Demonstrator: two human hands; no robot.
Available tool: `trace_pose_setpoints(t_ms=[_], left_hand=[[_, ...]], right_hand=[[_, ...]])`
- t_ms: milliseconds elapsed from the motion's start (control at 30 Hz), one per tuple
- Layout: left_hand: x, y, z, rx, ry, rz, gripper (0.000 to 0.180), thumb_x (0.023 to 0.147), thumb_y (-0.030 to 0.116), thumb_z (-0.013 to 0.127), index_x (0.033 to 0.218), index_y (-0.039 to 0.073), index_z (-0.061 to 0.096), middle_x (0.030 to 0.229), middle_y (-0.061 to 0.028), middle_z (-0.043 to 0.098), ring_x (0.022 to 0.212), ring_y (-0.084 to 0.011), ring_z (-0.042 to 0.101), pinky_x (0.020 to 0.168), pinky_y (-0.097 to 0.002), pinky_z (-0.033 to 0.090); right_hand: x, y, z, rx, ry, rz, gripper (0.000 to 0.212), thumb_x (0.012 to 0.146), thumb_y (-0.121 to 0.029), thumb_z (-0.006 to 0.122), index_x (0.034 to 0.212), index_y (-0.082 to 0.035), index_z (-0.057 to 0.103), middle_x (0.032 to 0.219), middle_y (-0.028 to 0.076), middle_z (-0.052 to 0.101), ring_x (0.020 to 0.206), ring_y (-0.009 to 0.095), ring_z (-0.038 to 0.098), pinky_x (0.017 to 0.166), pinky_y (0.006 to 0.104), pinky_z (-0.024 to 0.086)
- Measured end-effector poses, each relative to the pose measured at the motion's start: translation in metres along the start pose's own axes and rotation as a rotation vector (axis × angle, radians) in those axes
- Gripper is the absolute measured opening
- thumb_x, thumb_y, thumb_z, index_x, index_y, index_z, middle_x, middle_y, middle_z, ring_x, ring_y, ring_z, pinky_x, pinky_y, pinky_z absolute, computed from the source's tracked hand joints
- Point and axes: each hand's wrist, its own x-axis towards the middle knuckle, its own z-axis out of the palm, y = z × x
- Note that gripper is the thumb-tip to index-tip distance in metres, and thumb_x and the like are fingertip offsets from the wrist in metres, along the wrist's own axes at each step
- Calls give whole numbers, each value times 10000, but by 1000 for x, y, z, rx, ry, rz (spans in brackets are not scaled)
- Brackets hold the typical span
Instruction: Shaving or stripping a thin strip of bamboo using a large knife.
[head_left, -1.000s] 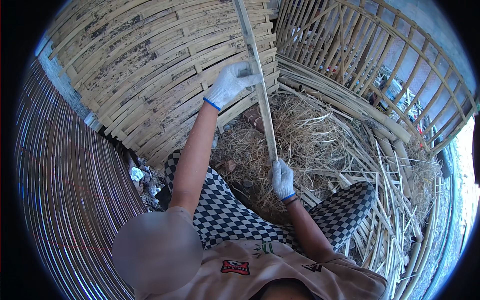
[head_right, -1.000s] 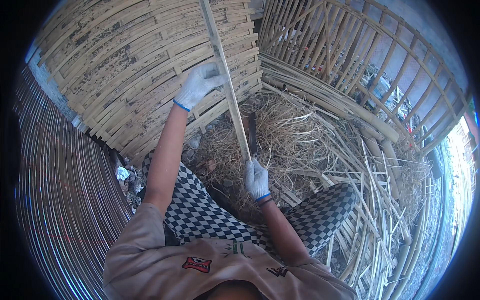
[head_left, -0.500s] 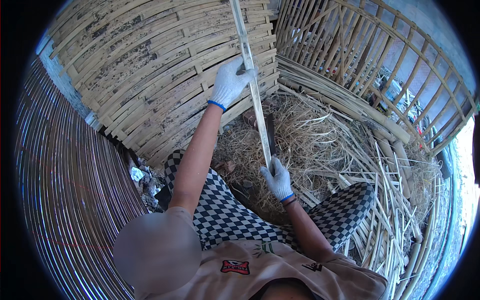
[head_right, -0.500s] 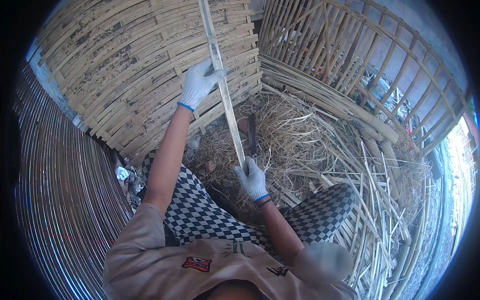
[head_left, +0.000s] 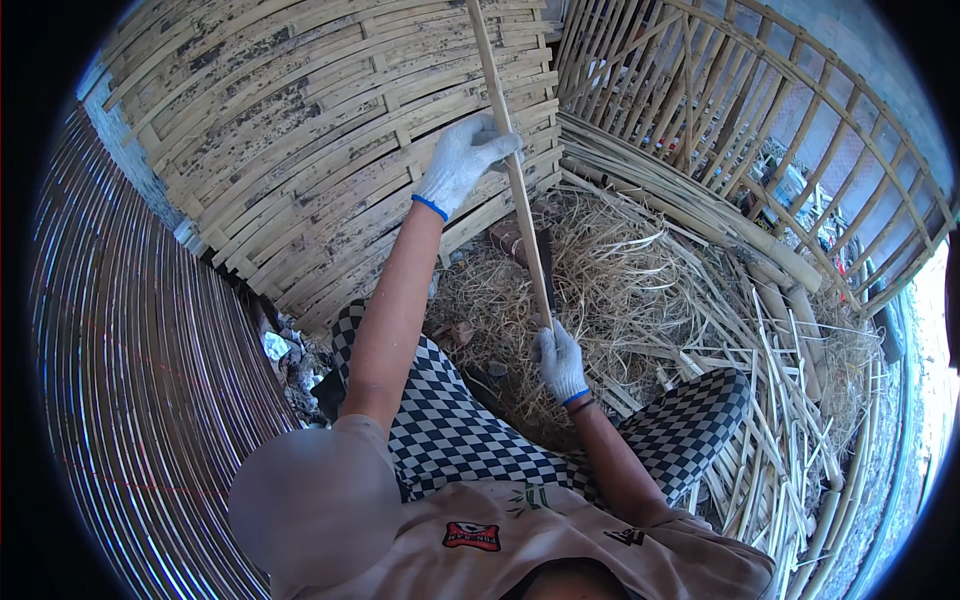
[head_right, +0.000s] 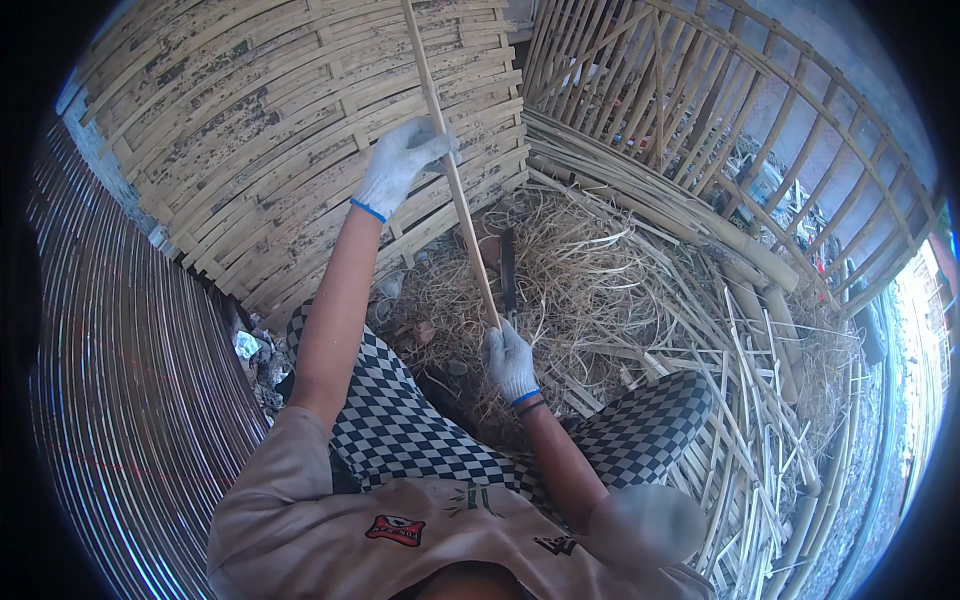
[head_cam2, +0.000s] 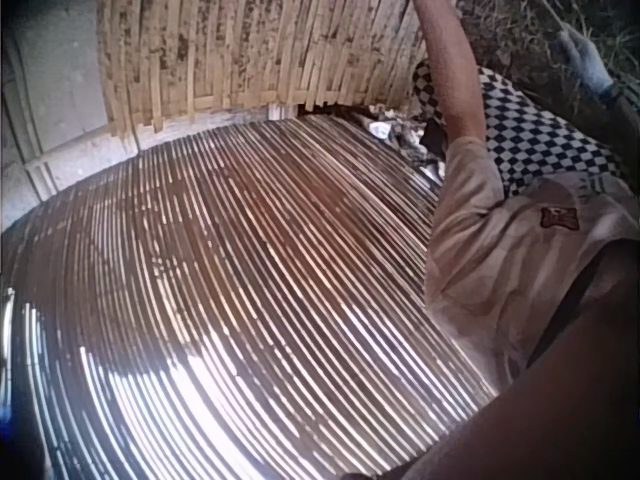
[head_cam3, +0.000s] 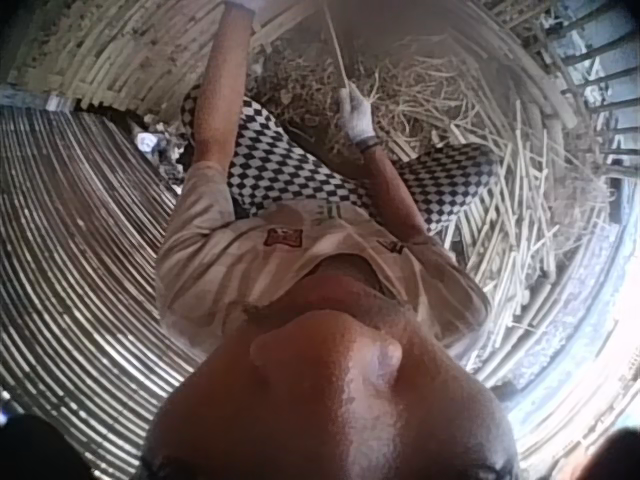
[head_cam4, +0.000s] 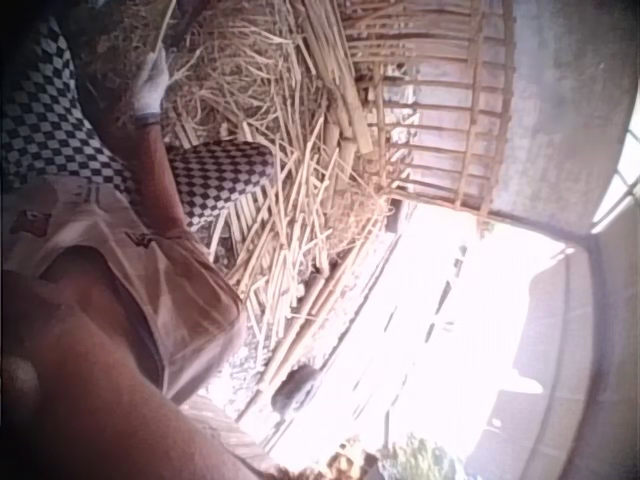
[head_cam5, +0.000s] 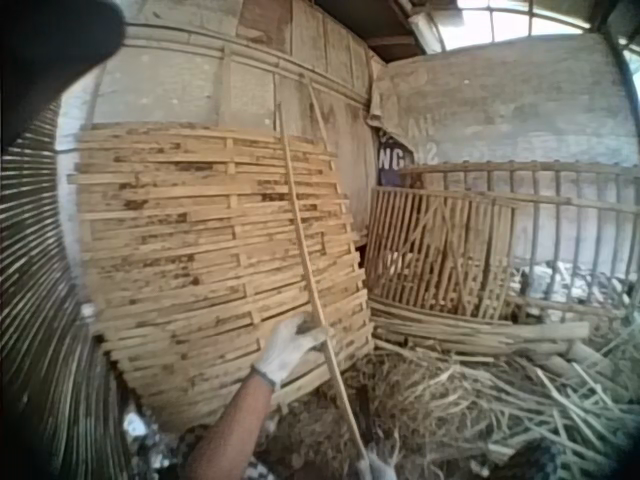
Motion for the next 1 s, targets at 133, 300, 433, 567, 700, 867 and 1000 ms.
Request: trace_pose_setpoints(t_ms=[133, 300, 433, 567, 700, 867, 1000], left_hand=[[-1, 2, 1, 20, 36, 3, 264, 941, 138, 681, 1115, -57, 643, 990, -131, 728, 866, -189, 714, 771, -319, 598], [-7, 13, 8, 124, 63, 61, 286, 942, 133, 685, 1186, -16, 668, 860, -92, 731, 723, -140, 708, 595, -265, 577], [-13, 17, 3, 209, -41, -36, 291, 970, 141, 646, 1225, 4, 674, 864, -85, 734, 699, -110, 696, 538, -238, 534], [-21, -2, -15, 330, -206, 0, 285, 976, 197, 633, 1180, 11, 704, 1029, -113, 748, 807, -144, 719, 609, -263, 551], [-48, -39, -43, 649, -278, -141, 379, 934, 298, 664, 1234, 67, 682, 1208, -159, 706, 1070, -281, 690, 952, -384, 521], [-58, -57, -62, 979, -358, -350, 435, 903, 351, 677, 1237, 71, 674, 1157, -170, 719, 1009, -281, 706, 901, -368, 544], [-57, -56, -55, 856, -412, -390, 467, 897, 389, 669, 1213, 45, 677, 1088, -192, 728, 792, -251, 735, 816, -360, 562]], right_hand=[[1, -4, 1, 52, 100, -48, 300, 1017, -225, 574, 1237, -23, 595, 755, 83, 596, 659, 139, 578, 627, 314, 489], [1, -3, 3, -214, 304, -137, 271, 966, -245, 660, 1105, -18, 611, 721, 97, 574, 630, 180, 571, 614, 314, 482], [-3, -19, -27, -140, 473, -88, 227, 909, -197, 734, 932, -30, 581, 629, 42, 491, 551, 140, 458, 528, 327, 425], [-5, -61, -110, -278, 718, -178, 176, 906, -155, 731, 962, -49, 601, 659, -17, 517, 571, 67, 469, 510, 263, 409], [-50, -100, -206, -587, 885, -149, 195, 903, -153, 736, 1034, -41, 646, 707, -14, 590, 596, 57, 501, 513, 254, 409], [-102, -109, -282, -910, 1057, 21, 296, 912, -241, 712, 1147, -63, 682, 813, 79, 686, 686, 181, 631, 648, 343, 492], [-100, -95, -301, -1058, 1033, 47, 259, 907, -294, 701, 1087, -108, 692, 843, 103, 701, 736, 276, 682, 673, 393, 510]])
